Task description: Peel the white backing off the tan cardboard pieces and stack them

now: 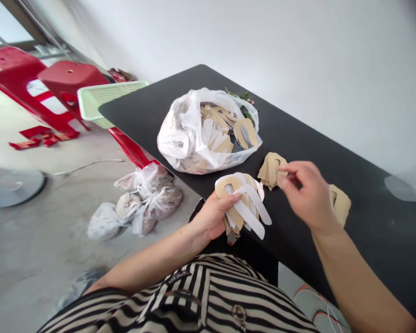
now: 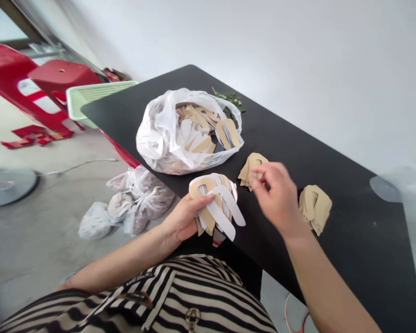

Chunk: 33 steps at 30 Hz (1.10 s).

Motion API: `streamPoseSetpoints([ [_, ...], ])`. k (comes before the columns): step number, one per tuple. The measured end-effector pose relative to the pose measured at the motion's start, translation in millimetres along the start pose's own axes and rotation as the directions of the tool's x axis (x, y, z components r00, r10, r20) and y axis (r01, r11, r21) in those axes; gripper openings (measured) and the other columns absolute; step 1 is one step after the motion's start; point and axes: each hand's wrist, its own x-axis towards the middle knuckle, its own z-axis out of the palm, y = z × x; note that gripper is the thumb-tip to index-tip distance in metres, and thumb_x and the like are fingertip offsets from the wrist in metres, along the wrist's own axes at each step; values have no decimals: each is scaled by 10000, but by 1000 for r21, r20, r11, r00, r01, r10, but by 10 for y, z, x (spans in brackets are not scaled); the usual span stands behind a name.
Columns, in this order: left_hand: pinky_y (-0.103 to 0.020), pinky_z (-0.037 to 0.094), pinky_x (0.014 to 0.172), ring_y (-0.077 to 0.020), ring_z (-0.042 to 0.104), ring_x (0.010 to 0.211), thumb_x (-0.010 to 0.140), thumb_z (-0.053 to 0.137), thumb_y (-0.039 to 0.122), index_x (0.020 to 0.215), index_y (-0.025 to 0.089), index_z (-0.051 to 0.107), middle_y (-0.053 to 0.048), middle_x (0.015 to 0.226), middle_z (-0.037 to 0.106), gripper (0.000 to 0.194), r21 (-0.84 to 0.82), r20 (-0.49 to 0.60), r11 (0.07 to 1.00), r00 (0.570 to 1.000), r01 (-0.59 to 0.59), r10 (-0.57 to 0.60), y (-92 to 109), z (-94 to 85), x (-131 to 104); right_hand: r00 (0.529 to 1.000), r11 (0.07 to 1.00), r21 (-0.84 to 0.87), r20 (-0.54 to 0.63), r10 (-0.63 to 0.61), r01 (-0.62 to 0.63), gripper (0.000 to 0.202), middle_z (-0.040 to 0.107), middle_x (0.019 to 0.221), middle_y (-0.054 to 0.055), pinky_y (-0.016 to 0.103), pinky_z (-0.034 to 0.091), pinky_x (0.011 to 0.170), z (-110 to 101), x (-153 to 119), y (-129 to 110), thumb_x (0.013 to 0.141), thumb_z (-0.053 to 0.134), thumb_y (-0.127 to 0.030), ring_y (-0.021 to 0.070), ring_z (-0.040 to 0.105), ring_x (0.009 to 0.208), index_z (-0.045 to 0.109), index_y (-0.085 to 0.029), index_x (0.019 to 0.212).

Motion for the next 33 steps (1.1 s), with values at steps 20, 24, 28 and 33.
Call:
streamPoseSetpoints([
  [20, -289, 560, 872, -179, 719, 901, 664, 742, 61, 1102, 179, 691, -45, 986, 765, 457, -64, -9, 986, 988, -153, 152, -344, 142, -137, 990, 986, -136, 91, 111, -98, 213, 661, 1082, 102, 423, 548, 829, 322, -873, -905, 943, 673, -362, 291, 649, 1024, 583, -217, 1070],
  [24, -283, 559, 874, -160, 718, 875, 732, 781, 133, 1144, 184, 689, -40, 989, 766, 425, -80, -4, 989, 992, -123, 123, -382, 146, -145, 995, 973, -226, 74, 61, -43, 126, 683, 1101, 119, 442, 530, 856, 310, -914, -924, 997, 583, -307, 288, 658, 1010, 605, -203, 1064],
  [28, -264, 572, 841, -154, 717, 832, 800, 752, 164, 1119, 161, 691, -40, 942, 761, 325, -114, -1, 991, 997, -72, 73, -385, 161, -143, 995, 950, -310, 97, -10, 40, 105, 708, 1122, 125, 487, 502, 904, 270, -951, -947, 1002, 536, -232, 301, 667, 1001, 622, -217, 1061],
  [33, -265, 594, 804, -176, 734, 816, 832, 723, 196, 1095, 144, 689, -48, 885, 758, 270, -130, -25, 991, 999, -33, 31, -380, 199, -126, 994, 958, -264, 55, -98, 110, 174, 724, 1206, 97, 510, 478, 966, 201, -1002, -974, 977, 531, -156, 285, 676, 1006, 614, -247, 1099],
])
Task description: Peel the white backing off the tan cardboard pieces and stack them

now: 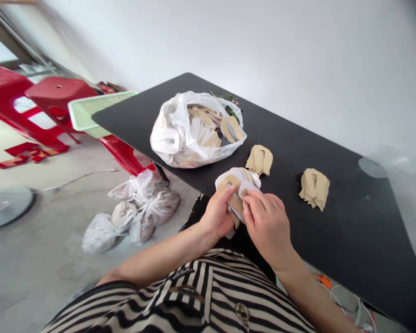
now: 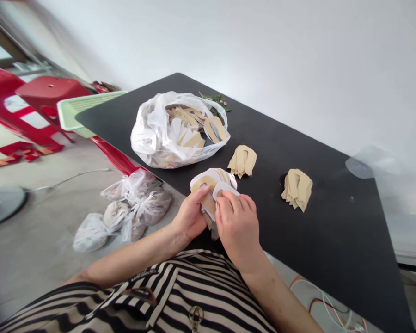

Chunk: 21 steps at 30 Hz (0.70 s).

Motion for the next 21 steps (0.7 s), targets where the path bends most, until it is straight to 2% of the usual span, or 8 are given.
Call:
streamPoseSetpoints([
  [4, -317, 622, 810, -218, 755, 846, 838, 711, 193, 1131, 127, 678, -79, 929, 773, 302, 39, -19, 999, 1000, 21, -20, -11, 15, 20, 994, 996, 62, -81, 69, -64, 141, 721, 1193, 86, 496, 477, 979, -235, -62, 168, 970, 556, -184, 277, 674, 1053, 621, -262, 1067],
  [7, -366, 640, 817, -249, 766, 863, 832, 713, 167, 1163, 117, 665, -97, 966, 781, 339, 83, -69, 995, 996, 53, -47, -10, 24, 24, 967, 955, 190, -78, 244, -226, 103, 728, 1122, 65, 431, 514, 928, -501, -125, 564, 988, 557, -275, 256, 676, 1050, 647, -272, 1037],
  [9, -376, 648, 814, -249, 770, 854, 829, 714, 147, 1190, 114, 659, -97, 978, 783, 366, 121, -87, 990, 995, 68, -58, -9, 38, 26, 909, 884, 242, -17, 417, -401, 145, 737, 1044, 49, 390, 528, 829, -655, -177, 929, 989, 567, -366, 244, 682, 959, 674, -272, 1012],
  [12, -379, 654, 814, -248, 775, 860, 838, 699, 127, 1232, 110, 650, -108, 1012, 785, 398, 164, -96, 983, 993, 88, -73, -14, 79, 43, 775, 713, 329, 109, 622, -619, 261, 727, 888, 35, 348, 505, 721, -795, -250, 1507, 976, 567, -475, 218, 654, 812, 693, -248, 964],
  [14, -381, 658, 798, -262, 778, 874, 846, 680, 113, 1250, 108, 642, -118, 1006, 787, 406, 185, -102, 976, 990, 114, -96, -25, 120, 59, 717, 610, 409, 190, 670, -679, 302, 718, 864, 38, 338, 501, 730, -831, -274, 1865, 952, 587, -510, 211, 639, 811, 693, -228, 935],
  [16, -391, 662, 780, -279, 781, 873, 854, 660, 106, 1249, 99, 642, -130, 996, 788, 395, 208, -110, 968, 987, 139, -118, -42, 168, 74, 682, 531, 464, 256, 685, -708, 318, 715, 870, 42, 330, 499, 757, -836, -268, 2187, 904, 637, -529, 207, 633, 835, 694, -215, 907],
  [21, -416, 664, 784, -295, 783, 864, 862, 653, 119, 1225, 82, 658, -159, 1038, 785, 365, 252, -156, 953, 979, 171, -134, -90, 268, 106, 603, 413, 480, 362, 711, -774, 397, 674, 815, 35, 302, 468, 711, -749, -148, 2844, 768, 740, -583, 173, 591, 770, 686, -196, 841],
])
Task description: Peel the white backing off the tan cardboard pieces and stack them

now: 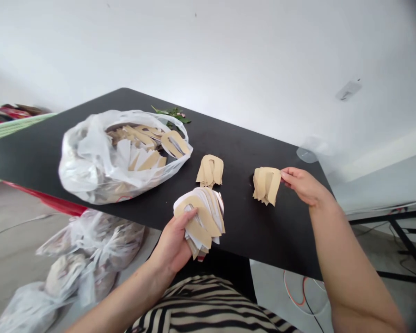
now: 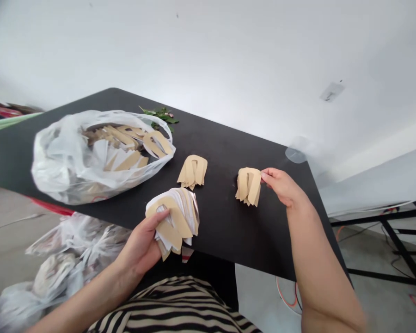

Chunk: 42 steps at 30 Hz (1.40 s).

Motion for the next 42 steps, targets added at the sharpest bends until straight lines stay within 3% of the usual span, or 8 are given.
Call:
streamPoseSetpoints([
  [8, -425, 668, 742, -295, 783, 811, 850, 674, 137, 1223, 86, 653, -150, 984, 789, 377, 33, -30, 999, 1000, 6, -5, -28, 32, 93, 1000, 998, -68, -11, 4, -5, 342, 616, 695, 15, 303, 442, 665, 11, 526, 249, 721, 745, -510, 144, 524, 671, 678, -177, 762],
  [20, -400, 669, 724, -293, 784, 829, 824, 687, 117, 1213, 96, 654, -142, 987, 789, 391, 45, -25, 999, 1000, 6, -5, -26, 51, 101, 973, 950, -276, -133, -189, 147, 265, 727, 990, 87, 441, 503, 915, 63, 537, 344, 765, 541, -239, 248, 652, 935, 743, -189, 929],
  [22, -390, 669, 702, -289, 784, 809, 820, 690, 119, 1193, 95, 660, -139, 984, 790, 376, 44, -18, 999, 1000, -3, 4, -27, 39, 89, 939, 871, -406, -82, -335, 275, 362, 687, 1248, 103, 484, 436, 1050, 95, 491, 231, 791, 521, -180, 285, 597, 1166, 763, -212, 1058],
  [25, -380, 664, 662, -292, 783, 777, 824, 687, 132, 1169, 87, 667, -142, 944, 790, 348, 55, -5, 998, 1000, -11, 11, -30, 10, 73, 818, 562, -629, 226, -528, 537, 504, 551, 1501, 62, 546, 359, 1125, 230, 430, 15, 832, 472, -82, 314, 453, 1375, 750, -288, 1198],
  [29, -385, 663, 653, -295, 782, 770, 828, 680, 129, 1172, 89, 660, -135, 903, 787, 347, 58, -10, 998, 1000, -10, 11, -25, -28, 38, 718, 280, -687, 508, -476, 671, 520, 542, 1525, 53, 573, 364, 1102, 376, 446, -173, 818, 474, 5, 335, 407, 1422, 790, -304, 1092],
  [37, -400, 666, 716, -271, 780, 771, 831, 675, 109, 1218, 103, 652, -133, 975, 792, 388, 10, -2, 1000, 1000, -25, 25, 18, -70, 9, 797, 268, -779, 437, -418, 568, 484, 566, 1493, 97, 576, 395, 1076, 168, 592, -74, 834, 496, -15, 356, 435, 1391, 780, -266, 1134],
  [39, -399, 663, 734, -269, 778, 770, 835, 683, 127, 1197, 98, 664, -135, 964, 793, 364, -7, 27, 1000, 999, -24, 24, 13, -67, 5, 770, 289, -760, 400, -497, 582, 469, 578, 1474, 133, 566, 411, 1085, 225, 459, -151, 847, 494, -22, 363, 468, 1368, 754, -208, 1191],
  [42, -419, 653, 792, -283, 778, 829, 809, 726, 140, 1183, 103, 672, -144, 1004, 791, 380, -40, 83, 999, 996, -14, 17, -19, -74, 4, 641, 341, -663, 276, -716, 666, 401, 616, 1415, 141, 533, 429, 1113, 518, -7, -410, 921, 491, -83, 330, 534, 1321, 706, -176, 1247],
])
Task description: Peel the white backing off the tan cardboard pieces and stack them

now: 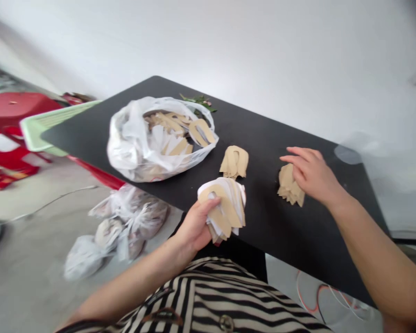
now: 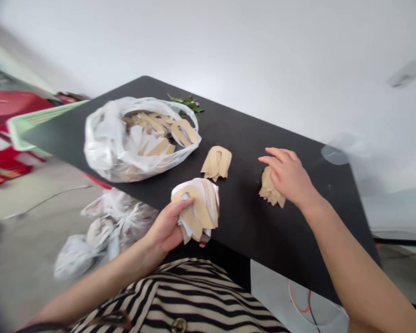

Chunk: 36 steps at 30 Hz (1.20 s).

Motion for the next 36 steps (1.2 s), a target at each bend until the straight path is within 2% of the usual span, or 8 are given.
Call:
streamPoseSetpoints([
  [2, -425, 643, 815, -276, 774, 830, 770, 775, 134, 1178, 120, 671, -128, 997, 792, 422, -23, 26, 999, 999, -22, 22, -28, -21, 13, 988, 990, 139, -156, -3, 25, 392, 629, 1391, 111, 510, 463, 1105, -82, -62, -546, 933, 535, -108, 299, 589, 1268, 669, -215, 1286],
  [5, -420, 626, 832, -260, 766, 824, 723, 840, 156, 1175, 132, 668, -115, 992, 791, 484, -61, 73, 994, 993, -91, 95, -62, -62, 40, 978, 959, 272, -210, -18, 76, 386, 676, 1270, 91, 468, 508, 1063, -97, -174, -1285, 934, 591, -116, 265, 652, 1164, 649, -249, 1291],
  [8, -415, 603, 884, -255, 762, 859, 690, 885, 180, 1171, 136, 676, -108, 997, 788, 526, -71, 141, 992, 984, -104, 113, -69, -104, 36, 979, 948, 318, -202, 33, 34, 327, 679, 1202, 108, 433, 547, 985, 25, -172, -1683, 961, 592, -151, 253, 664, 1086, 650, -222, 1275],
  [15, -410, 596, 859, -232, 751, 797, 718, 886, 205, 1184, 150, 678, -87, 956, 786, 513, -76, 209, 996, 976, -43, 58, -9, -236, -43, 995, 959, 267, -62, -81, 95, 305, 669, 1168, 106, 429, 539, 985, 102, 168, -1750, 994, 557, -188, 262, 635, 1105, 666, -200, 1278],
  [19, -402, 580, 897, -256, 752, 875, 887, 732, 436, 1184, 109, 689, -128, 963, 785, 443, -164, 183, 985, 983, 49, -19, 69, -303, -64, 991, 957, 260, 8, -137, 130, 296, 664, 1163, 109, 436, 534, 987, 81, 297, -1791, 1001, 562, -219, 266, 625, 1114, 666, -185, 1276],
  [24, -411, 578, 912, -275, 751, 911, 989, 450, 632, 1173, 81, 698, -160, 949, 778, 631, -192, 182, 973, 979, 129, -94, 167, -340, -84, 976, 957, 219, 63, -210, 192, 304, 668, 1150, 111, 434, 541, 961, 77, 403, -1923, 1008, 561, -255, 277, 635, 1113, 654, -200, 1292],
  [31, -423, 590, 897, -276, 751, 899, 1013, 420, 564, 1238, 81, 676, -152, 949, 777, 591, -209, 179, 965, 977, 155, -118, 201, -352, -72, 996, 944, 330, -85, 10, 19, 233, 700, 1093, 66, 345, 565, 837, -195, 275, -2008, 998, 573, -213, 209, 696, 946, 682, -242, 1202],
  [36, -375, 597, 876, -251, 751, 896, 1019, 420, 523, 1209, 100, 685, -135, 957, 776, 534, -263, 192, 958, 979, 117, -67, 169, -320, -45, 1000, 935, 355, -11, -6, 9, 254, 690, 1137, 89, 344, 578, 835, -135, 78, -2290, 994, 588, -243, 204, 700, 916, 651, -216, 1239],
])
